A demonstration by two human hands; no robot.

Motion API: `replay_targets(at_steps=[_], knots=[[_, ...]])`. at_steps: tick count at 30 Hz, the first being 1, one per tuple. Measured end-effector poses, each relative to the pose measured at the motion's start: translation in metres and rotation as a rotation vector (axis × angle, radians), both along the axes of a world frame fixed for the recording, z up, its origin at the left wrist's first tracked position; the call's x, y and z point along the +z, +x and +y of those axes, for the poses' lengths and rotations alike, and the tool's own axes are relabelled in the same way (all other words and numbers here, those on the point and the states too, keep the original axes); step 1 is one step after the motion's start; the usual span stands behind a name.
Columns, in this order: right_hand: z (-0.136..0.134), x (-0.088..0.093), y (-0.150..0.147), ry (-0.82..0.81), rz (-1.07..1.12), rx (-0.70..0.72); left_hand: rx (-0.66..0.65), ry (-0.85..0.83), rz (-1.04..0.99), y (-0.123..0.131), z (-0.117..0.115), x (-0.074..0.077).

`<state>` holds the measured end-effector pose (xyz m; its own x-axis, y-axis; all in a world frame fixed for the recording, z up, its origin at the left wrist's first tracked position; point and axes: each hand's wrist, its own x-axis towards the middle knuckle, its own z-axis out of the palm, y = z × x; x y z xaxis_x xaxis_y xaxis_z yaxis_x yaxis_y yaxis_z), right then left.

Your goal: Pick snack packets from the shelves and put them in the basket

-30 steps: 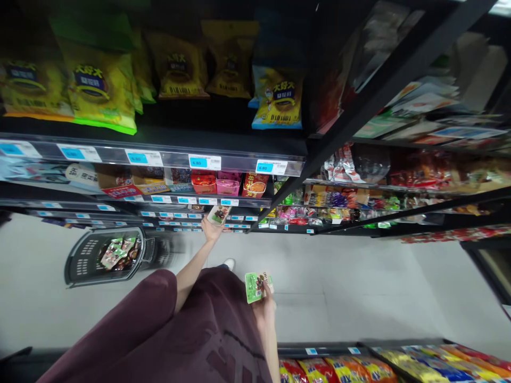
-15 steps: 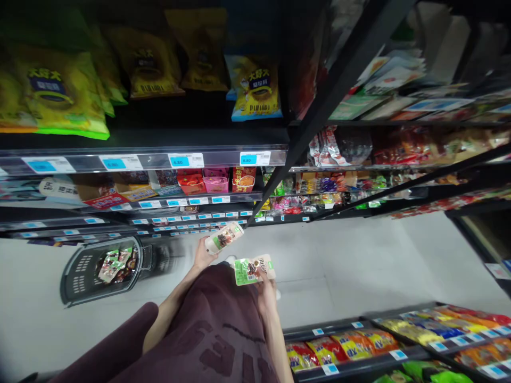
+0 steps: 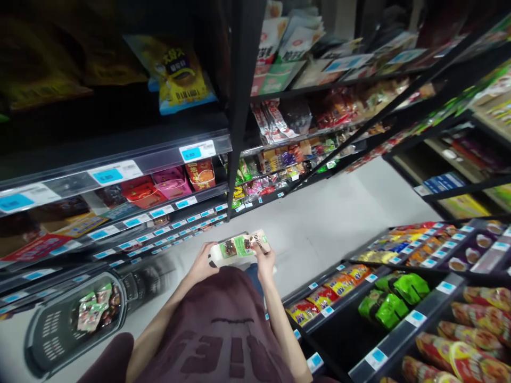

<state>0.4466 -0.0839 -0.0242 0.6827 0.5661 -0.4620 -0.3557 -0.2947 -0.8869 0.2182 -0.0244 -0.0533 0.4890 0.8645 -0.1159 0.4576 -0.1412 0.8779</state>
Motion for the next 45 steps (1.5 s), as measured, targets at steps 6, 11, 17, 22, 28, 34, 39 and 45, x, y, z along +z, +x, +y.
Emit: replay_targets(at_steps=[6, 11, 17, 22, 28, 34, 39, 45], knots=[[-0.007, 0.007, 0.015, 0.007, -0.012, -0.073, -0.058, -0.014, -0.020, 0.018, 0.007, 0.011], [-0.013, 0.011, 0.015, 0.037, -0.078, -0.020, -0.102, 0.001, -0.055, 0.030, 0.010, 0.019], [-0.015, 0.021, 0.020, 0.064, -0.168, 0.082, -0.126, 0.035, -0.044, 0.035, 0.008, 0.023], [-0.019, 0.021, 0.023, 0.062, -0.115, 0.116, -0.126, 0.035, -0.034, 0.032, 0.007, 0.020], [-0.028, 0.019, 0.022, 0.054, -0.141, -0.004, -0.115, 0.047, -0.035, 0.026, 0.004, 0.013], [-0.040, 0.006, 0.030, -0.065, -0.318, 0.370, -0.092, 0.089, -0.032, 0.021, 0.001, 0.009], [-0.050, 0.005, 0.037, -0.024, -0.285, 0.618, -0.099, 0.101, -0.046, 0.019, -0.001, 0.007], [-0.058, 0.004, 0.044, -0.032, -0.187, 0.752, -0.090, 0.110, -0.045, 0.017, -0.003, 0.006]])
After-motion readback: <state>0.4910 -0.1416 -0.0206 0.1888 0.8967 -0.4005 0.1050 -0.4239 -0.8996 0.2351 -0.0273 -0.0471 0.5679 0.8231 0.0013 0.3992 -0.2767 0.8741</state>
